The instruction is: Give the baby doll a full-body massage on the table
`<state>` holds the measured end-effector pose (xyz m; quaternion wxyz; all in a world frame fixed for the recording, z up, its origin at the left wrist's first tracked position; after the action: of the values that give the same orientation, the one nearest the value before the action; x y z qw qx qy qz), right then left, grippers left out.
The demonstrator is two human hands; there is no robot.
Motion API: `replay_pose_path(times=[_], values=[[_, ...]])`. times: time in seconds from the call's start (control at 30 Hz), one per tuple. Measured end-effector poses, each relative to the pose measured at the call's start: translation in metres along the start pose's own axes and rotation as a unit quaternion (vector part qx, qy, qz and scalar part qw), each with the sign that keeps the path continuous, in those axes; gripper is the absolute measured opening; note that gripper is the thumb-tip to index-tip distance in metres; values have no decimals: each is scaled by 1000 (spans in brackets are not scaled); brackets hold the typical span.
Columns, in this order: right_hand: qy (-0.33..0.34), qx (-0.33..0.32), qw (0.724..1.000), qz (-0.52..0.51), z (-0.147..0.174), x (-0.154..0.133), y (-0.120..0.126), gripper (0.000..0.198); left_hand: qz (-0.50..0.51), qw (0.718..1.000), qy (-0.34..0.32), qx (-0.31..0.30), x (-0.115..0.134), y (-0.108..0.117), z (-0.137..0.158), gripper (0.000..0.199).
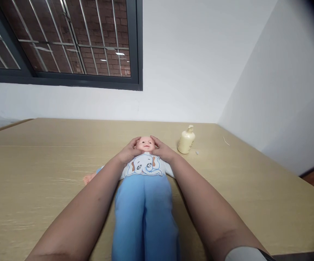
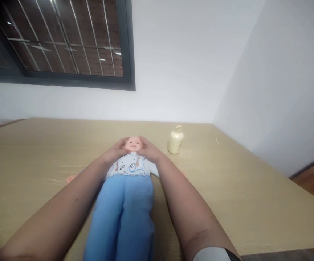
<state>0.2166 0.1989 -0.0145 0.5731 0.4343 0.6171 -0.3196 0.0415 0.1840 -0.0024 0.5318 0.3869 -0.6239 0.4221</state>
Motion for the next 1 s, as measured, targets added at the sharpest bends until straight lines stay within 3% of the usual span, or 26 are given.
replay_pose_path(times=[0.2, 0.4, 0.67, 1.0], values=[[-2, 3, 998, -64, -3, 2, 1, 87, 85, 996, 12, 6, -3, 3, -4, 74], [-24, 28, 997, -63, -6, 4, 4, 75, 96, 995, 7, 6, -2, 2, -3, 76], [6, 18, 1000, 14, -5, 8, 3, 108, -7, 999, 20, 30, 4, -3, 4, 90], [3, -1, 1000, 0, -3, 2, 0, 113, -47, 998, 30, 36, 10, -6, 8, 91]])
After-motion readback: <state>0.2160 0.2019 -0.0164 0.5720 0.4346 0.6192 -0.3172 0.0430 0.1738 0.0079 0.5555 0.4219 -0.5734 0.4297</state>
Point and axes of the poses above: each hand's wrist, its own z-axis away from the middle knuckle, its own y-axis out of the back of the hand, x = y × z, the point moved 5 cm from there along -z, towards the middle knuckle, and after that the axes turned 2 degrees about -x, right-handed, at the moved point
